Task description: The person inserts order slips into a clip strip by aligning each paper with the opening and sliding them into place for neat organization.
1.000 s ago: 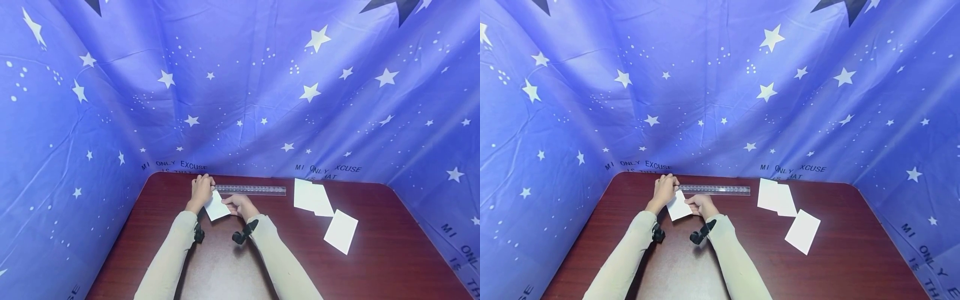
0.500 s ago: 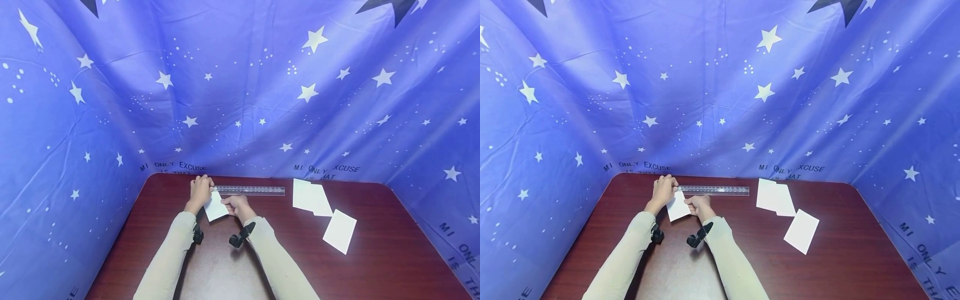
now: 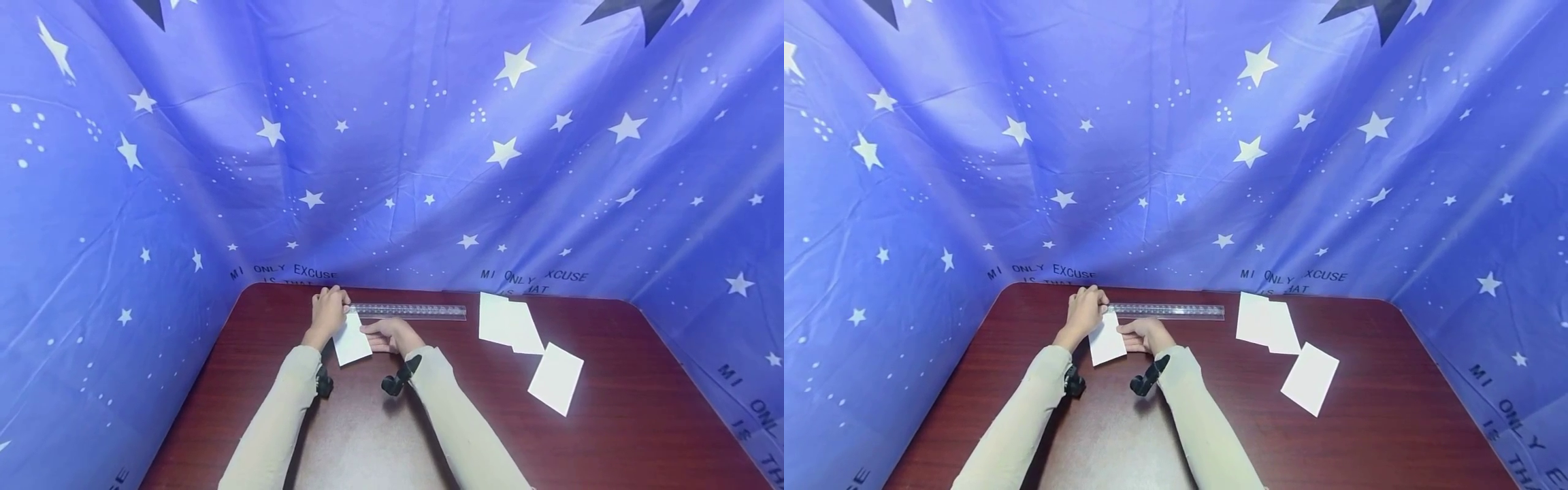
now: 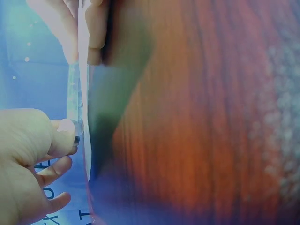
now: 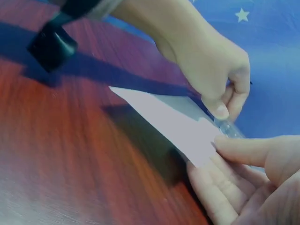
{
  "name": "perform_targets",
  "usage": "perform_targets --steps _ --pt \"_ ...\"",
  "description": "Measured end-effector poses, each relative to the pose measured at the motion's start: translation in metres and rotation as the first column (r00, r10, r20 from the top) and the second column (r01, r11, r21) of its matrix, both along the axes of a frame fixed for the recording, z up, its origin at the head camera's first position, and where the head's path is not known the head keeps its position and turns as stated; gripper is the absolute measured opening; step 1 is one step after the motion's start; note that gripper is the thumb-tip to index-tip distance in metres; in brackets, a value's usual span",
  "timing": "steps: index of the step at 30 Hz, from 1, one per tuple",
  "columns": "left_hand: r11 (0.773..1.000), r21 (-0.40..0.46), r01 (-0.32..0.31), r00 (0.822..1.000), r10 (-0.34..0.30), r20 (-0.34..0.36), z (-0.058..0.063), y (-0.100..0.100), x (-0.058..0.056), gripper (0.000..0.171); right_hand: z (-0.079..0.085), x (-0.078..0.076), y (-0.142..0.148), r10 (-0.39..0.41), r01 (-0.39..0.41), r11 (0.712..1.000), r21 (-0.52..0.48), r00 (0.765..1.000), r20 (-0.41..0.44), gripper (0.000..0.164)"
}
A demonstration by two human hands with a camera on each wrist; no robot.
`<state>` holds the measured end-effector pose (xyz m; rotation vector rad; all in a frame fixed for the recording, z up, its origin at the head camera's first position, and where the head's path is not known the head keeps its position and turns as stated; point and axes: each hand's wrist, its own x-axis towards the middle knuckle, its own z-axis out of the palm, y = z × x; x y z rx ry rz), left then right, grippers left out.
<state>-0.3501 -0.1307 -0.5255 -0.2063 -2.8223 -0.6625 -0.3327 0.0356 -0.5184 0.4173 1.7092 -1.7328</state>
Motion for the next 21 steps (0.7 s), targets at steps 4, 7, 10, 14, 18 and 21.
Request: perform_targets --steps 4,7,10,14,18,21 --pt "1.000 -0.004 0.007 1.000 -0.007 -0.024 0.000 0.001 0.002 0.006 0.004 -0.004 0.001 0.074 -0.074 0.997 0.036 0.997 0.003 0.007" --pt "1.000 -0.002 0.001 1.000 -0.001 -0.002 0.002 0.001 0.003 0.004 0.004 -0.005 -0.001 0.083 -0.082 0.994 0.065 0.996 -0.010 0.008" --pt "1.000 -0.001 -0.010 1.000 0.010 0.028 0.003 0.000 0.002 0.005 0.002 -0.004 -0.003 0.064 -0.062 0.996 0.059 0.998 -0.027 0.007" --pt "1.000 -0.016 -0.017 0.999 0.018 0.041 0.004 -0.001 0.000 0.006 -0.003 -0.001 -0.003 0.018 -0.017 1.000 0.023 0.998 -0.059 0.008" --pt "1.000 -0.021 -0.016 0.998 0.017 0.054 0.003 0.000 0.000 0.005 -0.004 0.004 -0.002 -0.022 0.022 1.000 0.008 0.996 -0.084 0.016" --pt "1.000 -0.020 -0.013 0.998 0.014 0.059 0.003 0.001 0.000 0.004 -0.005 0.007 0.000 -0.040 0.040 0.999 -0.001 0.995 -0.089 0.020"
